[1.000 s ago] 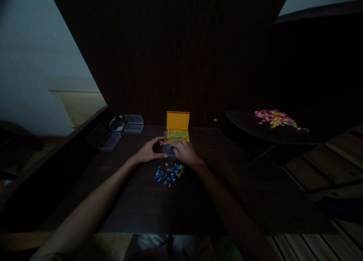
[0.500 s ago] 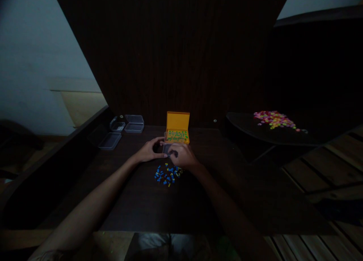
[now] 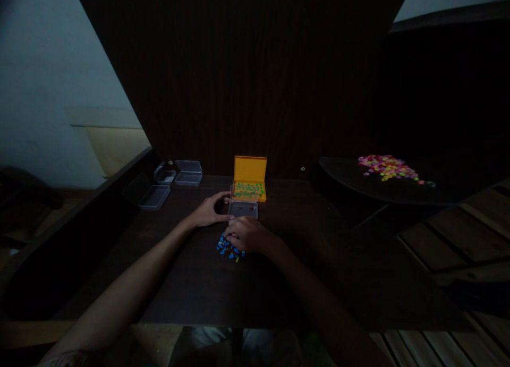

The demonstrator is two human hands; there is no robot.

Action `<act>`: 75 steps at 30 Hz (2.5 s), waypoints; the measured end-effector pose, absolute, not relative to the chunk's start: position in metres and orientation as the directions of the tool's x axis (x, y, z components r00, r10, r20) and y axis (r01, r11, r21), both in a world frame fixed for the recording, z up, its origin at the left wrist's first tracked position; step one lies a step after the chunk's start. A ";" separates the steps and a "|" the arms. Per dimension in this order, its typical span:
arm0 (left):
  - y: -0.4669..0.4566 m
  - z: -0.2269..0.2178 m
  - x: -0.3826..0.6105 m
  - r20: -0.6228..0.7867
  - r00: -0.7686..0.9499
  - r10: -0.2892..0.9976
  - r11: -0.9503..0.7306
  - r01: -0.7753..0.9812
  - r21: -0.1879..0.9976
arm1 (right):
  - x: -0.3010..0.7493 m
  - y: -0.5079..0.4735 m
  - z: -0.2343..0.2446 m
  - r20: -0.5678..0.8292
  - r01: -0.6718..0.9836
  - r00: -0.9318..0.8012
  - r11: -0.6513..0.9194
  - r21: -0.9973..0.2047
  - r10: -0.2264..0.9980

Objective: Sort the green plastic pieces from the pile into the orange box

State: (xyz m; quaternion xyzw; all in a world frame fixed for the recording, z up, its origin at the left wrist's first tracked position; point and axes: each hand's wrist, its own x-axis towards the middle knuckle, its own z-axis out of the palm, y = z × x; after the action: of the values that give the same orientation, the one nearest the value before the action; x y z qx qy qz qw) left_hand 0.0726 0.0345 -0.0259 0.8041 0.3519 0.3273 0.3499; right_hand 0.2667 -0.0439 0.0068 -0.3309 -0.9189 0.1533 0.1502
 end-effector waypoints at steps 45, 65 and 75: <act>0.031 -0.018 0.073 0.240 0.537 0.808 -0.481 0.368 0.796 | 0.285 -0.007 0.018 0.059 0.957 -0.180 0.189 -0.220 0.982; 0.028 -0.013 0.074 0.230 0.538 0.811 -0.473 0.371 0.800 | 0.292 -0.009 0.020 0.032 0.935 -0.305 0.305 -0.182 0.952; 0.027 -0.011 0.075 0.222 0.536 0.814 -0.464 0.371 0.805 | 0.300 -0.009 0.024 -0.001 0.940 -0.318 0.315 -0.132 0.948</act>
State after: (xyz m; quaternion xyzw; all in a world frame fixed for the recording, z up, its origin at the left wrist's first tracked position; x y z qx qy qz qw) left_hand 0.0746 0.0268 -0.0111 0.7986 0.3709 0.3069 0.3611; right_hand 0.2999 -0.0094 0.0240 -0.5826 -0.8101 0.0540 0.0380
